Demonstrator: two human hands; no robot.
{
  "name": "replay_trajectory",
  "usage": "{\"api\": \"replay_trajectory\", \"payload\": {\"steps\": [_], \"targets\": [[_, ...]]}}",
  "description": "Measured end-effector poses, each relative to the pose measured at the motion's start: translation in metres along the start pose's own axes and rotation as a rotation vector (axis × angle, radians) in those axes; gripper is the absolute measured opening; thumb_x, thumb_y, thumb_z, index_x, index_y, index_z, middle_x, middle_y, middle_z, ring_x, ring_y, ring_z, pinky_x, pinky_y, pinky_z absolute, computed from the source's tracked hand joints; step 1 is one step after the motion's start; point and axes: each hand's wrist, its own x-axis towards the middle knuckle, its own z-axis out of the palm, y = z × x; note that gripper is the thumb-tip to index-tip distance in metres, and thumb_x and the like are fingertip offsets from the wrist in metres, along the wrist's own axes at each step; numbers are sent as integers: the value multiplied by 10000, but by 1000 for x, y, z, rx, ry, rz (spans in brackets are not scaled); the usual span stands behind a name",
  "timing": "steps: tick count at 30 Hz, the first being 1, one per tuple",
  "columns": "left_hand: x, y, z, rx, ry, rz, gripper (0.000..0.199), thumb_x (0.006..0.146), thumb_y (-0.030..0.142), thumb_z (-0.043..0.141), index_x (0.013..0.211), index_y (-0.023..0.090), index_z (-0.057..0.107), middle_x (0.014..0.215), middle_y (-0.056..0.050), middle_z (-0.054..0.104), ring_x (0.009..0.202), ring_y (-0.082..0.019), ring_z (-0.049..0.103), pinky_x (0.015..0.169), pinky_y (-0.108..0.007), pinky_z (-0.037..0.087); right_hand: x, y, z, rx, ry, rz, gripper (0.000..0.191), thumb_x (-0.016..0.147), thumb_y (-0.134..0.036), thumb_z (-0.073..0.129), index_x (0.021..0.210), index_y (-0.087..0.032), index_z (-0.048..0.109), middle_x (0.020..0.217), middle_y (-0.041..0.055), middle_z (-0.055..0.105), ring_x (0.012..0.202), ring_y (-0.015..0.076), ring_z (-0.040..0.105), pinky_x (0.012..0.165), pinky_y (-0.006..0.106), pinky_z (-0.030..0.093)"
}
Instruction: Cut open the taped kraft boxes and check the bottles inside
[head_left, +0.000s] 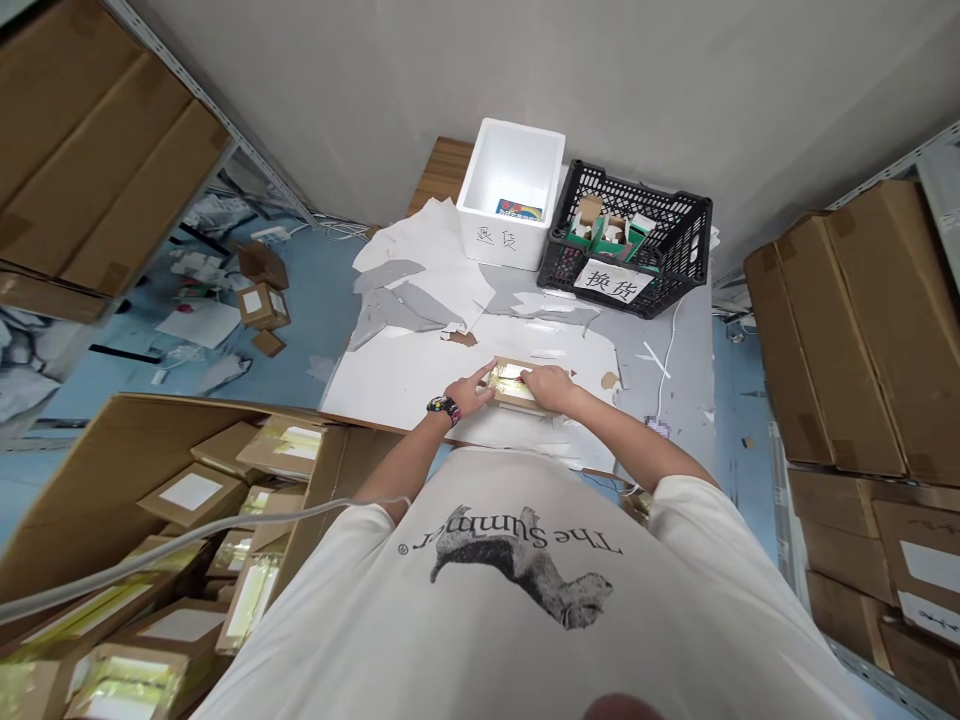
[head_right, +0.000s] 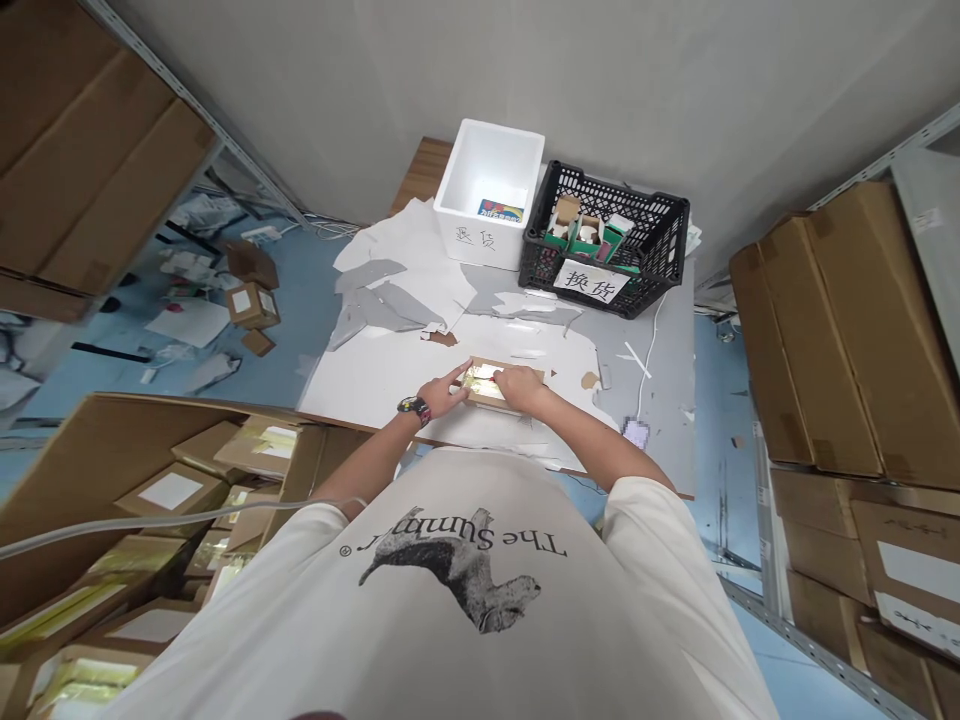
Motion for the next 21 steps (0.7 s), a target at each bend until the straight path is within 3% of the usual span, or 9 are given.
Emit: {"api": "replay_trajectory", "payload": {"steps": [6, 11, 15, 17, 20, 21], "targets": [[-3, 10, -2, 75, -20, -27, 929, 1053, 772, 550, 1864, 450, 232, 1413, -43, 822, 1260, -354, 787, 1003, -417, 583, -3, -3, 1, 5, 0, 23, 397, 1147, -217, 508, 1484, -120, 694, 1365, 247, 798, 1357, 348, 747, 1120, 429, 565], [-3, 14, -4, 71, -15, -31, 984, 1032, 834, 538, 1870, 439, 207, 1399, -57, 823, 1245, -351, 792, 1005, -416, 586, -7, 3, 5, -24, -104, 130, 367, 1099, -149, 562, 1432, -92, 707, 1372, 278, 783, 1312, 371, 763, 1039, 435, 590], [-4, 6, 5, 104, -94, -109, 946, 1001, 920, 468, 1787, 394, 473, 1432, -102, 815, 1279, -399, 776, 1018, -456, 602, -29, 18, 19, -27, -96, 154, 402, 1139, -143, 465, 1493, -109, 653, 1333, 264, 796, 1301, 344, 769, 1008, 409, 586], [-5, 4, 11, 103, -80, -101, 953, 1008, 908, 468, 1800, 378, 458, 1601, -110, 722, 1362, -410, 738, 1059, -477, 601, -41, 21, 27, -20, -116, 184, 419, 1154, -139, 405, 1506, -110, 632, 1318, 268, 798, 1247, 341, 793, 976, 417, 597], [-3, 7, 15, 103, 78, 48, 1035, 1028, 761, 599, 1889, 360, 189, 1907, -82, 333, 1543, -402, 606, 1179, -491, 564, -47, 15, 32, -20, -125, 209, 423, 1142, -96, 384, 1490, -80, 625, 1316, 284, 792, 1238, 345, 802, 956, 422, 607], [0, 10, 14, 124, 99, 109, 1045, 1022, 712, 643, 1891, 368, 174, 1946, -61, 216, 1594, -409, 550, 1217, -498, 542, -46, 13, 32, -24, -120, 219, 423, 1127, -72, 396, 1481, -68, 627, 1322, 289, 788, 1254, 346, 798, 955, 418, 609]]}}
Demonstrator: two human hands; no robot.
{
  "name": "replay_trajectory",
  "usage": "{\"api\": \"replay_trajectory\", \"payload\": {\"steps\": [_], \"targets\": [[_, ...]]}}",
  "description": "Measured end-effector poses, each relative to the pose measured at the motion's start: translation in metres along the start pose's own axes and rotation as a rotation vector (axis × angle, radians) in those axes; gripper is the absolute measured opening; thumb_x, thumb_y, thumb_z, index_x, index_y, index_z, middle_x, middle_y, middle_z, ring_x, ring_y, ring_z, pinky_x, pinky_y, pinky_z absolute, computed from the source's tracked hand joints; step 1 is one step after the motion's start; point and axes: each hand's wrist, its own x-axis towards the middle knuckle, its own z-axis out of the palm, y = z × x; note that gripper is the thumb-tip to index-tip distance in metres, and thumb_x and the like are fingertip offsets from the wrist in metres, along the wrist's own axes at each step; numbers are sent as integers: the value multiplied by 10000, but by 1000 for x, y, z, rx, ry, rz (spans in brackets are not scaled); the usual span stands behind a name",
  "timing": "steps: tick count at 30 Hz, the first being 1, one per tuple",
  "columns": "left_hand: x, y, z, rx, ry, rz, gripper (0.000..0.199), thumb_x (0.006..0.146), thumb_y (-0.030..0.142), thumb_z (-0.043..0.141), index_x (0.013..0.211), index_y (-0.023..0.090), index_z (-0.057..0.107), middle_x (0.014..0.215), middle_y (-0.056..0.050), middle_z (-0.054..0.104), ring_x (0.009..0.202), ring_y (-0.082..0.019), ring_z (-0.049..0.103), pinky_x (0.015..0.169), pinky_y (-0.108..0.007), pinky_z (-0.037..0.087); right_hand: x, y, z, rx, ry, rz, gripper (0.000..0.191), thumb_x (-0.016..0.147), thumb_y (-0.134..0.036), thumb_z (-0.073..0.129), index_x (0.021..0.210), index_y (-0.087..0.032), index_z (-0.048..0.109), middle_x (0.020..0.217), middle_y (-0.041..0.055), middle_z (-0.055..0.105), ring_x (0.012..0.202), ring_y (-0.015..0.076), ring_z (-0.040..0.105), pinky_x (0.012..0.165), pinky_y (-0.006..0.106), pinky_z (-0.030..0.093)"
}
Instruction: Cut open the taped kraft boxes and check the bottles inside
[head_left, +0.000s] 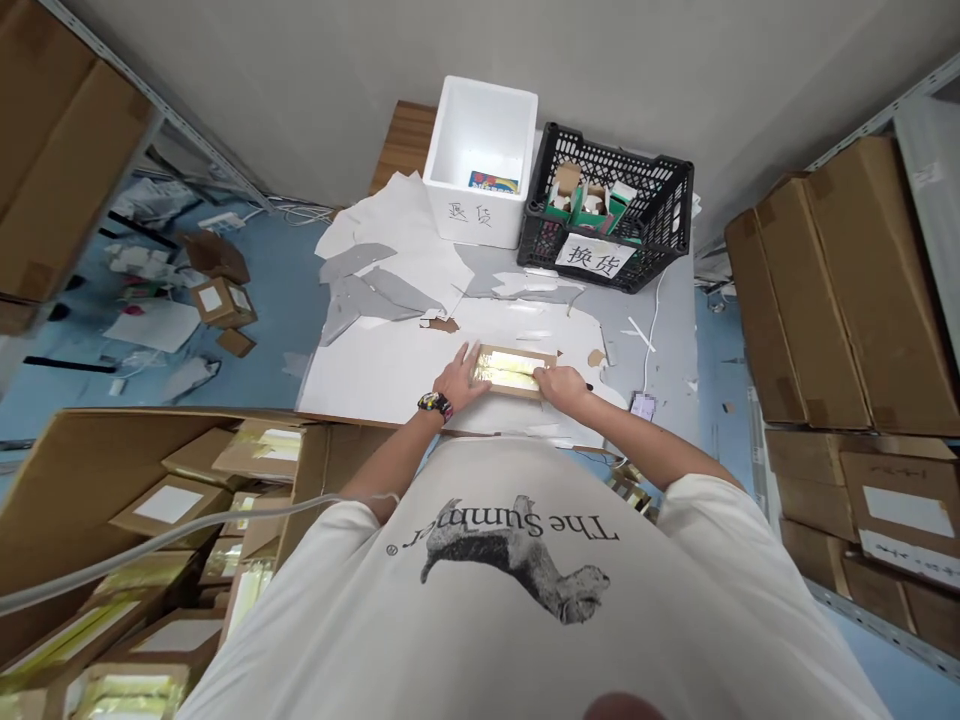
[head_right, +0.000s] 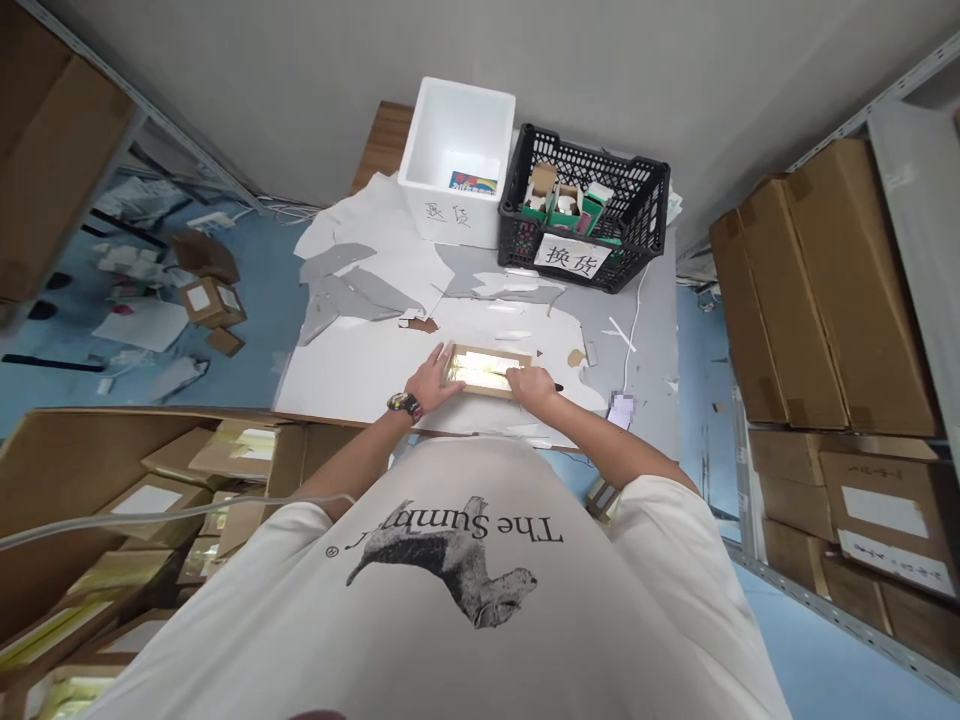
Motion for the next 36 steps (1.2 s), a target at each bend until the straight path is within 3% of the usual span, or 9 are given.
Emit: {"api": "replay_trajectory", "payload": {"steps": [2, 6, 14, 20, 26, 29, 32, 36], "targets": [[7, 4, -4, 43, -31, 94, 987, 1014, 653, 694, 1870, 405, 269, 1966, -16, 106, 1664, -423, 451, 1269, -514, 506, 1, -3, -3, -9, -2, 19, 432, 1090, -32, 435, 1473, -52, 633, 1336, 298, 779, 1266, 348, 793, 950, 409, 611], [14, 5, -9, 49, -92, 101, 917, 1029, 650, 688, 1846, 426, 337, 1954, -21, 180, 1716, -411, 366, 1312, -530, 468, -4, 8, -6, -4, -42, 44, 429, 1069, -39, 487, 1461, -32, 661, 1332, 318, 779, 1258, 367, 794, 958, 429, 608], [9, 2, -3, -4, -104, 58, 928, 1028, 675, 665, 1852, 430, 318, 1835, -72, 450, 1677, -435, 398, 1307, -596, 444, -40, 60, 14, 18, -19, 71, 425, 1076, -81, 494, 1459, -114, 674, 1328, 269, 806, 1301, 360, 772, 1043, 431, 531], [9, 2, -4, -12, -99, 90, 930, 1030, 645, 650, 1859, 392, 312, 1754, -74, 555, 1583, -406, 485, 1256, -546, 480, -48, 66, 29, 4, 10, 75, 460, 1072, -89, 495, 1511, -136, 623, 1273, 262, 809, 1232, 348, 794, 978, 401, 537], [9, 1, -5, 0, -110, 109, 909, 1041, 647, 621, 1856, 389, 315, 1698, -70, 606, 1556, -383, 509, 1252, -520, 490, -50, 80, 57, 46, 42, 37, 572, 1062, -35, 457, 1598, -206, 559, 1253, 192, 828, 1154, 310, 810, 953, 367, 516], [10, 1, -10, 39, -117, 92, 919, 1033, 648, 645, 1854, 387, 325, 1755, -88, 542, 1609, -397, 472, 1281, -533, 473, -60, 97, 75, 62, 10, 96, 504, 1084, -58, 452, 1535, -206, 623, 1298, 207, 816, 1206, 315, 798, 979, 381, 514], [11, 3, -16, 71, -110, 86, 923, 1012, 642, 686, 1838, 377, 370, 1871, -104, 377, 1671, -421, 410, 1309, -547, 449, -81, 112, 96, 123, -78, 212, 405, 1122, -133, 465, 1462, -201, 676, 1327, 230, 806, 1229, 326, 790, 967, 392, 519], [18, 17, -19, 136, -27, 133, 922, 940, 567, 777, 1773, 306, 481, 1925, -124, 257, 1724, -461, 315, 1363, -631, 347, -100, 105, 110, 321, 65, 358, 432, 1222, -345, 353, 1565, -235, 591, 1357, 202, 804, 1165, 321, 799, 899, 368, 523]]}}
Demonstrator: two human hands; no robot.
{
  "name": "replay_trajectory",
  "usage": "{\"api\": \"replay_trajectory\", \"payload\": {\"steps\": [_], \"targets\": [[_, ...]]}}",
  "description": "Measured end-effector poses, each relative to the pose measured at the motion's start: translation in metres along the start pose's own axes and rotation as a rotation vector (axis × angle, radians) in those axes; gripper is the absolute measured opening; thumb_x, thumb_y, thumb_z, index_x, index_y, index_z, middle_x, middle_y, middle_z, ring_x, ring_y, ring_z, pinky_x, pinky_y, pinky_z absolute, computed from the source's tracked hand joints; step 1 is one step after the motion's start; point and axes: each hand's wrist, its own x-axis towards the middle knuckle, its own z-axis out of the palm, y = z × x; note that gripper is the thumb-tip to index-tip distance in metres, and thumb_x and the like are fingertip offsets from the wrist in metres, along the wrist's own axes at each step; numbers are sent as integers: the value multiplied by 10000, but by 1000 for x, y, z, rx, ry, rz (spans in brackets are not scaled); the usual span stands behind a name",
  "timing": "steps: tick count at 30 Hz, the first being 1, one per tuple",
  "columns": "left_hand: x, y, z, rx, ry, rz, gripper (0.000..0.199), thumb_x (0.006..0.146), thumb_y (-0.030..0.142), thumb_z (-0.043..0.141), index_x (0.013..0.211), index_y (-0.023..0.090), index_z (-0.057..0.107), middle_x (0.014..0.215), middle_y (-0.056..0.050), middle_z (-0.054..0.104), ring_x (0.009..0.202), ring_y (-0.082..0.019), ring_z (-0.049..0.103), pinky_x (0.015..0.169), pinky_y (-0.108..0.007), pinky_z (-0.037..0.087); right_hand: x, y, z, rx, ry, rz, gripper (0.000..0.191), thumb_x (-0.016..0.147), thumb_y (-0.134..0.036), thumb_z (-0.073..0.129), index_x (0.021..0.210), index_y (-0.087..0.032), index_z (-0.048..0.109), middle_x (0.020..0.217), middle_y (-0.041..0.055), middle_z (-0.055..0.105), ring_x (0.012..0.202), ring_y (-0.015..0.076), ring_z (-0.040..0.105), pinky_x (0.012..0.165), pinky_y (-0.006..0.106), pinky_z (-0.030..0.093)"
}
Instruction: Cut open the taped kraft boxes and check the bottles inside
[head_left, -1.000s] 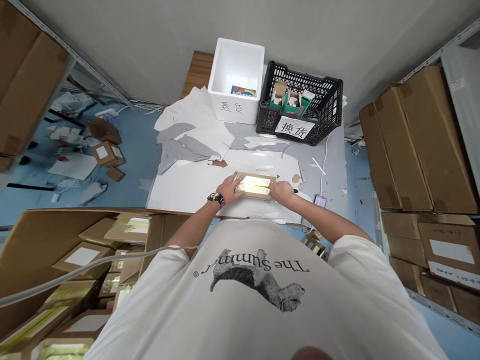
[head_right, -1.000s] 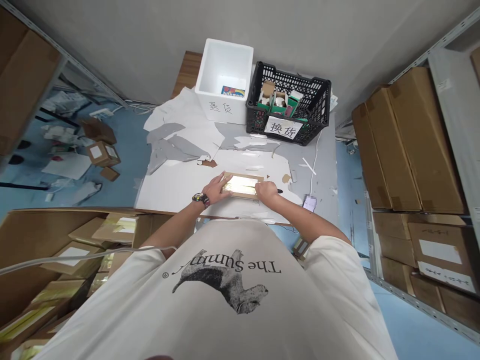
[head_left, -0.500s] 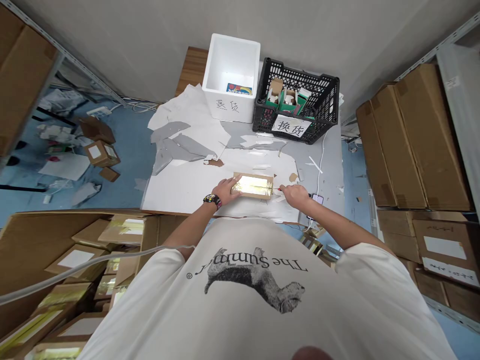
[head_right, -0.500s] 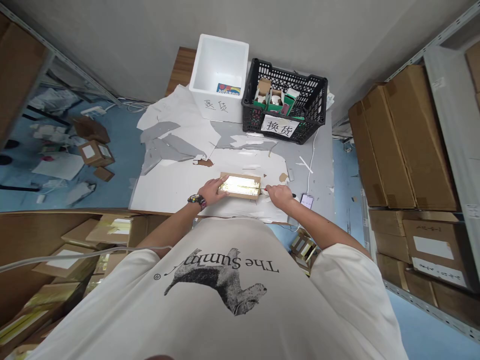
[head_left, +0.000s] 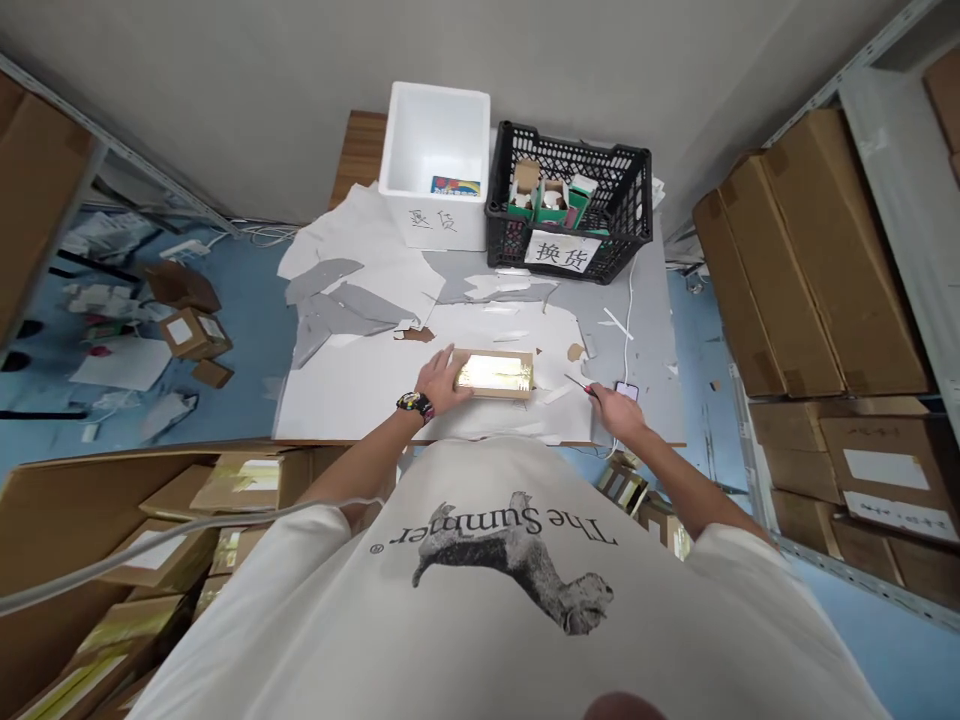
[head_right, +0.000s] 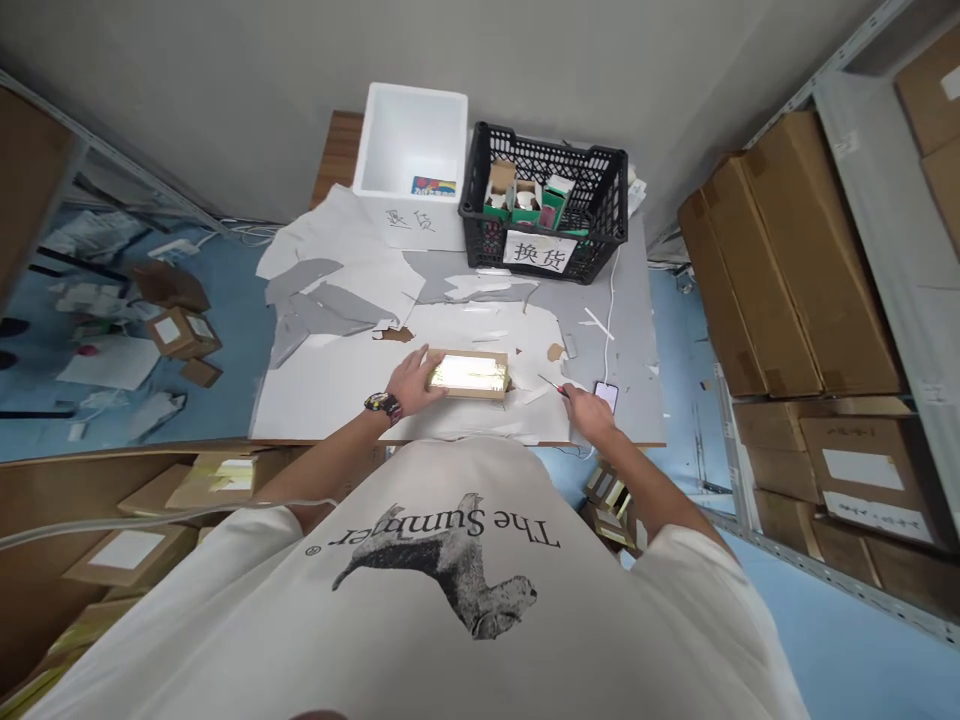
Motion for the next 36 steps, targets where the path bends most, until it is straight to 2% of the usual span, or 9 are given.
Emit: {"api": "replay_trajectory", "payload": {"steps": [3, 6, 9, 13, 19, 24, 29, 36], "targets": [[17, 19, 0, 38, 83, 48, 864, 931, 509, 778, 1732, 308, 524, 1921, -101, 282, 1756, -482, 224, 1398, -720, 195, -1, -22, 6, 135, 61, 39, 471, 1238, -412, 319, 1619, -240, 535, 1375, 183, 801, 1174, 321, 784, 866, 337, 513], [40, 40, 4, 8, 42, 111, 780, 1012, 488, 684, 1757, 357, 495, 1821, -106, 481, 1693, -446, 372, 1403, -751, 102, 7, -49, 11, 258, 73, 16, 509, 1243, -478, 288, 1626, -245, 530, 1386, 157, 802, 1203, 315, 771, 878, 321, 514], [58, 52, 10, 0, -28, 117, 723, 1046, 500, 657, 1748, 409, 508, 1677, -105, 636, 1581, -406, 510, 1397, -764, 67, 12, -66, 16, 347, 94, -47, 545, 1247, -440, 191, 1617, -256, 547, 1361, 118, 807, 1194, 291, 766, 900, 316, 522], [67, 53, 16, 43, -64, 100, 726, 1021, 521, 699, 1724, 413, 551, 1613, -113, 672, 1520, -414, 544, 1393, -742, 88, 13, -74, 20, 300, 119, -102, 522, 1231, -370, 256, 1662, -272, 534, 1465, 110, 751, 1232, 271, 741, 955, 315, 530], [58, 47, 20, 54, 13, 162, 725, 1112, 547, 517, 1813, 385, 432, 1643, -130, 646, 1517, -408, 541, 1390, -656, 163, 12, -75, 18, 133, 104, -138, 536, 1221, -400, 382, 1733, -300, 503, 1465, 149, 700, 1280, 288, 686, 997, 328, 530], [52, 48, 22, 29, 36, 194, 690, 1142, 542, 411, 1793, 327, 490, 1695, -113, 624, 1542, -393, 521, 1383, -596, 236, 19, -80, 15, 32, 122, -148, 587, 1236, -418, 321, 1804, -283, 386, 1527, 188, 644, 1307, 313, 627, 1047, 371, 516], [53, 48, 23, 12, 57, 214, 698, 1162, 557, 332, 1759, 270, 552, 1684, -110, 643, 1513, -379, 545, 1357, -558, 291, 30, -95, 18, -4, 146, -131, 601, 1236, -393, 267, 1820, -269, 340, 1538, 204, 625, 1284, 325, 625, 1073, 392, 498], [54, 48, 25, -2, 41, 191, 688, 1162, 548, 326, 1759, 291, 551, 1706, -99, 623, 1532, -384, 526, 1356, -570, 287, 21, -101, 34, 13, 139, -69, 624, 1237, -413, 262, 1838, -246, 287, 1514, 215, 636, 1262, 319, 657, 1062, 375, 518]]}}
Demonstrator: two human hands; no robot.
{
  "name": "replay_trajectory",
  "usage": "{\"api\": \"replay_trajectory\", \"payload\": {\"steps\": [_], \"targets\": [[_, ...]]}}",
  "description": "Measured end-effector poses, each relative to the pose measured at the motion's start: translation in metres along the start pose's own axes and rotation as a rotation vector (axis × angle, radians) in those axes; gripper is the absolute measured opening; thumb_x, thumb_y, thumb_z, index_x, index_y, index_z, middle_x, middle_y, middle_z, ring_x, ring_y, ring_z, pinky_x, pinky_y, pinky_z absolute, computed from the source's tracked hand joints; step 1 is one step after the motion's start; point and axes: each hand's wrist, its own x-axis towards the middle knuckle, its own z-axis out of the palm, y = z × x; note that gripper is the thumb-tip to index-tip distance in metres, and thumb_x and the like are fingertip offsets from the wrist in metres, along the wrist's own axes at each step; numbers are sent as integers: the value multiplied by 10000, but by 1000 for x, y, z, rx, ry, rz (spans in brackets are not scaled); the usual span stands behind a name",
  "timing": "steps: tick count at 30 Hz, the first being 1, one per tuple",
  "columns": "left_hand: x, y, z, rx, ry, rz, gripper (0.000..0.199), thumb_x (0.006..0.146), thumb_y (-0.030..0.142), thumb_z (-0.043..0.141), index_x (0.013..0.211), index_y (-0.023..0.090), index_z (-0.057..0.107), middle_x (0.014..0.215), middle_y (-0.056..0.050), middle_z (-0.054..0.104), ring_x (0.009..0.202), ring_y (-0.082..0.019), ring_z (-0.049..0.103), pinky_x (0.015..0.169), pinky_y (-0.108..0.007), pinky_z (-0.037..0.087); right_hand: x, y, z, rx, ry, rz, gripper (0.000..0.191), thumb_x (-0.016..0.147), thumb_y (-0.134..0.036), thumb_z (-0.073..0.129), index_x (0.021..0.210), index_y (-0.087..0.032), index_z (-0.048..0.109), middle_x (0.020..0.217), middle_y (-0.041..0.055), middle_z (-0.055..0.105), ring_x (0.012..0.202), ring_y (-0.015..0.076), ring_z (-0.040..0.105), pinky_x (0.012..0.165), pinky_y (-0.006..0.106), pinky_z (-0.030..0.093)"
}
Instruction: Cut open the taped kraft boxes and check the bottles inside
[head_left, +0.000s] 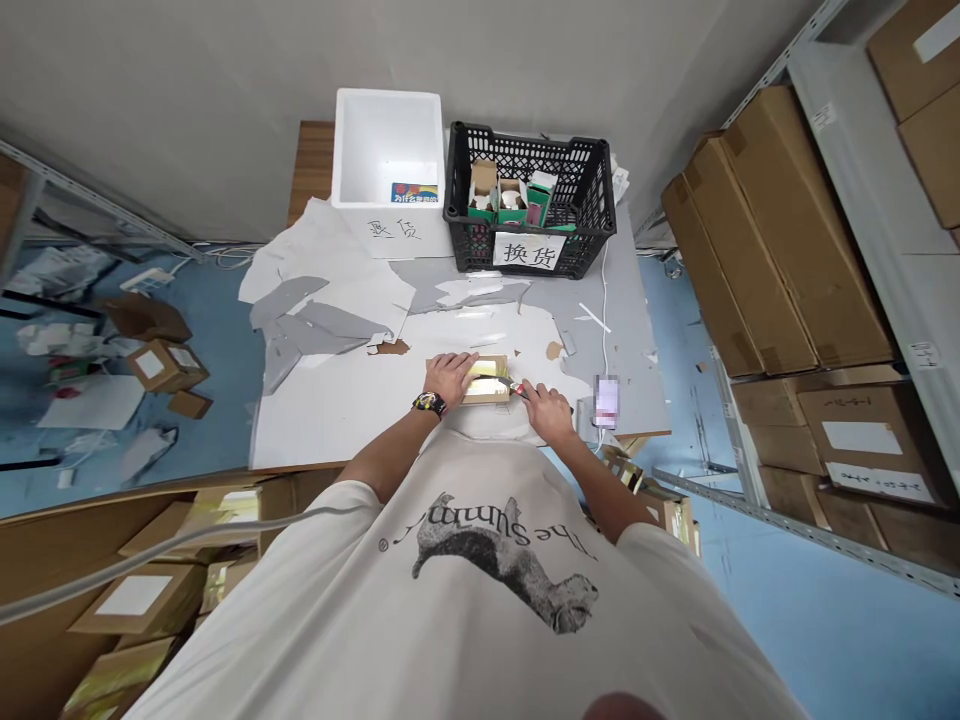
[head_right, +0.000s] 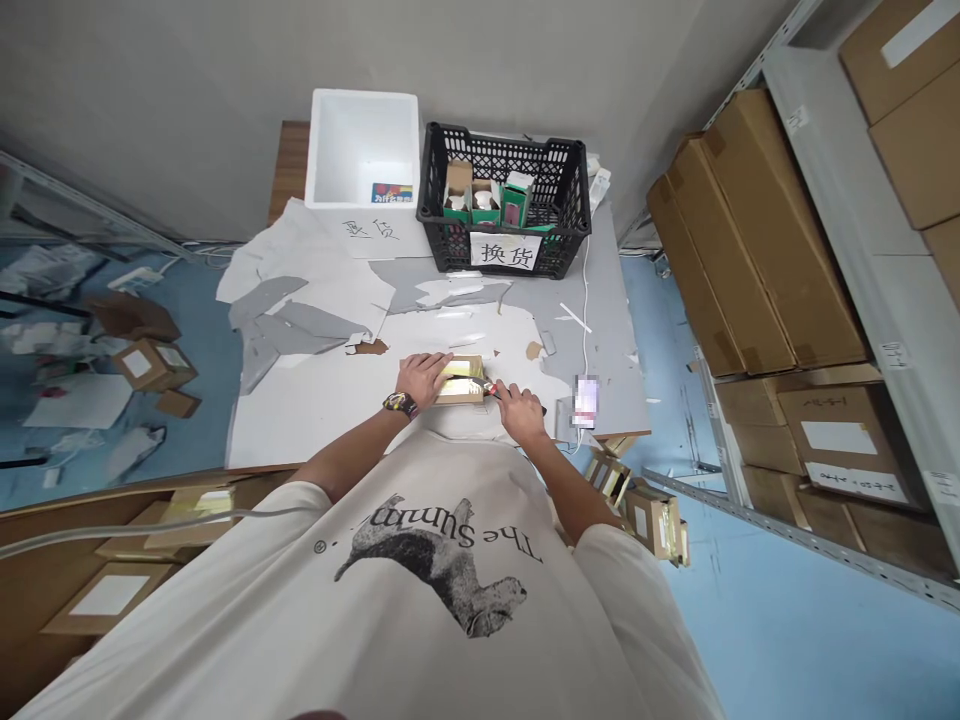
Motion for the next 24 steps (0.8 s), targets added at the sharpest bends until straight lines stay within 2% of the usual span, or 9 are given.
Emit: {"api": "replay_trajectory", "payload": {"steps": [6, 13, 20, 24], "targets": [[1, 0, 1, 5, 17, 0, 652, 1159, 490, 364, 1754, 304, 556, 1685, -99, 643, 1503, -384, 549, 1333, -579, 314, 13, -23, 0, 38, 31, 40, 634, 1239, -422, 261, 1846, -239, 256, 1514, 211, 640, 1233, 296, 670, 1018, 343, 530], [2, -6, 9, 58, 139, 77, 590, 1159, 448, 416, 1659, 261, 667, 1568, -121, 737, 1375, -386, 636, 1227, -585, 410, 21, 16, 9, -2, 131, -71, 573, 1242, -388, 298, 1792, -284, 422, 1443, 169, 689, 1178, 320, 634, 1009, 411, 451], [6, -8, 10, 68, 164, 98, 563, 1165, 425, 427, 1626, 242, 695, 1544, -121, 756, 1371, -374, 660, 1202, -567, 435, 28, 8, 14, 29, 137, -38, 568, 1246, -403, 308, 1789, -286, 420, 1439, 158, 689, 1152, 306, 632, 984, 397, 436], [6, -9, 10, 70, 167, 110, 556, 1161, 413, 440, 1621, 235, 697, 1540, -131, 756, 1361, -373, 668, 1185, -564, 446, 25, 14, 13, 21, 142, -52, 572, 1249, -424, 288, 1791, -295, 417, 1426, 154, 697, 1168, 306, 630, 1009, 394, 433]]}}
